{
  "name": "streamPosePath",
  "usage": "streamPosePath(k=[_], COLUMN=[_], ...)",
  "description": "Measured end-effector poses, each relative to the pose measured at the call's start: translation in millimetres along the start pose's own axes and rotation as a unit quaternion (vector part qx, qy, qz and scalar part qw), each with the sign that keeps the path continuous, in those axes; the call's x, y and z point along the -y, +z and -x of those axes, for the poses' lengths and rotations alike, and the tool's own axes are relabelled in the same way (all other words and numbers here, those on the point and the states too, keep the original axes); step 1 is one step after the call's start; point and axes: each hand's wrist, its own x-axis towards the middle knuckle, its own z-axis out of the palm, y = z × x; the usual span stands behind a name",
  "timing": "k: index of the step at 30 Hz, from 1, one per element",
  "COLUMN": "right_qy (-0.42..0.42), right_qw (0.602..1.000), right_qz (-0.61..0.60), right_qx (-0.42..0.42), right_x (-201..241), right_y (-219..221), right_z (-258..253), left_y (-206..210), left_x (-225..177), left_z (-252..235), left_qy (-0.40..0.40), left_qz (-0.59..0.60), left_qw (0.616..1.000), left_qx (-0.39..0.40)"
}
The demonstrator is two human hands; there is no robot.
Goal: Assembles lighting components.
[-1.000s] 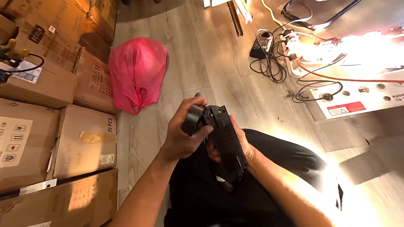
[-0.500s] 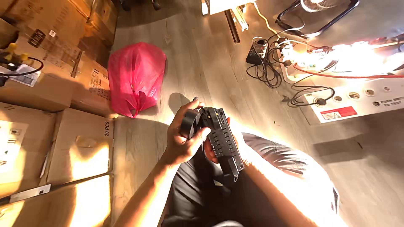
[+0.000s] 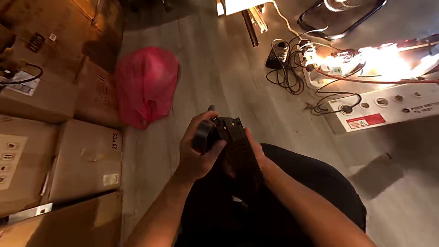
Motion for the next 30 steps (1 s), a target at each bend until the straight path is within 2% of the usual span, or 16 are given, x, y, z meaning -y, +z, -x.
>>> streamPosePath(k=[17, 30], right_qy=[0.035, 0.029], right_qw=[0.999, 0.998], right_qz=[-0.038, -0.047], right_qx=[0.003, 0.016], right_x=[-0.2, -1.6], right_y=[3.3, 0.7], right_z=[1.9, 0.6], left_y=[2.1, 2.0], left_x=[-2.7, -3.2], left_z=[1.5, -0.1], left_qy=[0.007, 0.006], left_qz=[-0.007, -0.018], left_qw=[1.0, 1.0], left_qx=[-0.006, -0.003])
